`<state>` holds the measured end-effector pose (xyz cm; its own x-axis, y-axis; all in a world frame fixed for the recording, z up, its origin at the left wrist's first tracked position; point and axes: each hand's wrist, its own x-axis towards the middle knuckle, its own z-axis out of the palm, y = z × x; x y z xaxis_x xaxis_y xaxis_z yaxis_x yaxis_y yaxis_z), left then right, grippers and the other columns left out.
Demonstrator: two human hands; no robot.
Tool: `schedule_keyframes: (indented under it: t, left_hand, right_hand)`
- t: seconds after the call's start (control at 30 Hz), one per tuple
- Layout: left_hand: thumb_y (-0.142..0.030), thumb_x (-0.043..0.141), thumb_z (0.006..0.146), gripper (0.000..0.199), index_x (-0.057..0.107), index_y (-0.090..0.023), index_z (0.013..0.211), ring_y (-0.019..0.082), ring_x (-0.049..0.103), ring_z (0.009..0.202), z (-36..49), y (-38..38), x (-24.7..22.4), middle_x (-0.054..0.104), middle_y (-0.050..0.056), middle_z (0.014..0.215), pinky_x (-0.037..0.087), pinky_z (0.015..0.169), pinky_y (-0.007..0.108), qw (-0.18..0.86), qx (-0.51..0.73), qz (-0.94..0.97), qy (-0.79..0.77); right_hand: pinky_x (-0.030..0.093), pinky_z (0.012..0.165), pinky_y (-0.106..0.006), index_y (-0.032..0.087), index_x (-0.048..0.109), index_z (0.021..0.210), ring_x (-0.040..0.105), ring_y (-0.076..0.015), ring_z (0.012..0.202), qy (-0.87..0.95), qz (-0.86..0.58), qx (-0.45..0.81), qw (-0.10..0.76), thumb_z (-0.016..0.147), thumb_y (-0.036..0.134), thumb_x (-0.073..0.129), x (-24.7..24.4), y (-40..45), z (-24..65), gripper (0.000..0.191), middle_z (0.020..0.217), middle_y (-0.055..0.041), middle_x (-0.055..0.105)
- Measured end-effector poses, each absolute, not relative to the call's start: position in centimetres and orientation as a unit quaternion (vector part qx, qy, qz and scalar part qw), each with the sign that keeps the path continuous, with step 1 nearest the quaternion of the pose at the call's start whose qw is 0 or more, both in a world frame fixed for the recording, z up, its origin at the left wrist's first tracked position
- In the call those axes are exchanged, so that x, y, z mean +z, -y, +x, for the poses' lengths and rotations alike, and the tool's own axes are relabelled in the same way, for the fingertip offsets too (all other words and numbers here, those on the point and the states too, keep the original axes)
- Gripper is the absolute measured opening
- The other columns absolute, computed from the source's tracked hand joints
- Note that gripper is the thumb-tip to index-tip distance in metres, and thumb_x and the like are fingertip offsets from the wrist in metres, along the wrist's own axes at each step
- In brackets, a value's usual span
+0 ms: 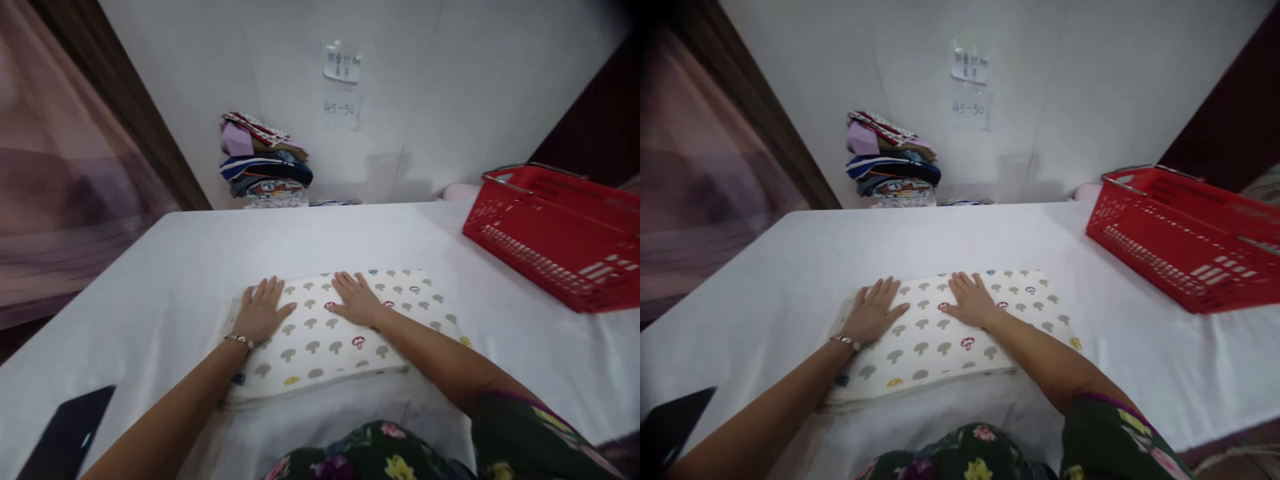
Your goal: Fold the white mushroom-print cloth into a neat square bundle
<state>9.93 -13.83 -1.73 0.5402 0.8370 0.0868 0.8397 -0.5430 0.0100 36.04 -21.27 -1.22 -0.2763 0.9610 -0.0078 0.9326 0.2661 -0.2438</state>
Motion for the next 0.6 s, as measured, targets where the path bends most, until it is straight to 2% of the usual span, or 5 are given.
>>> schedule_keyframes:
  t: [0.1,0.2,0.27,0.4,0.6]
  left_hand:
    - [-0.054,0.030,0.087,0.063,0.034,-0.017,0.138,0.029,0.024,0.135,9.3,13.3,-1.5,0.031,0.011,0.145,0.020,0.106,0.052,0.006,-0.029,-0.878,0.478]
    - [-0.045,0.027,0.089,0.055,0.040,-0.017,0.135,0.031,0.018,0.137,7.5,13.4,-0.9,0.028,0.012,0.147,0.022,0.104,0.055,0.024,-0.039,-0.869,0.492]
    - [-0.045,0.027,0.088,0.057,0.039,-0.017,0.136,0.033,0.016,0.137,6.0,13.6,-1.0,0.028,0.012,0.147,0.019,0.103,0.060,0.033,-0.029,-0.871,0.490]
    - [-0.055,0.029,0.083,0.072,0.029,-0.012,0.141,0.032,0.019,0.136,4.6,14.0,-1.8,0.029,0.014,0.146,0.024,0.102,0.058,0.020,-0.017,-0.841,0.540]
    - [-0.050,0.031,0.084,0.066,0.033,-0.013,0.139,0.033,0.023,0.135,4.8,13.4,-1.6,0.031,0.015,0.145,0.029,0.100,0.058,0.014,-0.031,-0.842,0.538]
  right_hand:
    - [0.005,0.111,-0.044,0.018,0.023,0.143,0.009,-0.0253,0.139,0.790,-0.599,0.104,0.078,0.084,0.069,0.016,-0.6,21.7,37.8,0.078,0.151,-0.0080,0.015]
    - [0.002,0.111,-0.045,0.018,0.023,0.144,0.006,-0.0256,0.139,0.745,-0.658,0.070,0.082,0.085,0.068,0.018,-0.4,23.1,42.0,0.077,0.151,-0.0078,0.013]
    - [0.001,0.111,-0.046,0.018,0.024,0.143,0.008,-0.0265,0.139,0.695,-0.713,0.054,0.074,0.085,0.068,0.019,-0.9,24.3,45.3,0.077,0.151,-0.0084,0.016]
    - [0.006,0.110,-0.048,0.020,0.022,0.144,0.009,-0.0264,0.139,0.648,-0.756,0.065,0.066,0.084,0.069,0.019,-2.5,25.5,49.1,0.078,0.150,-0.0073,0.019]
    - [0.007,0.111,-0.048,0.019,0.027,0.143,0.010,-0.0258,0.139,0.651,-0.743,0.108,0.116,0.085,0.065,0.025,-1.9,25.3,49.2,0.074,0.150,-0.0083,0.020]
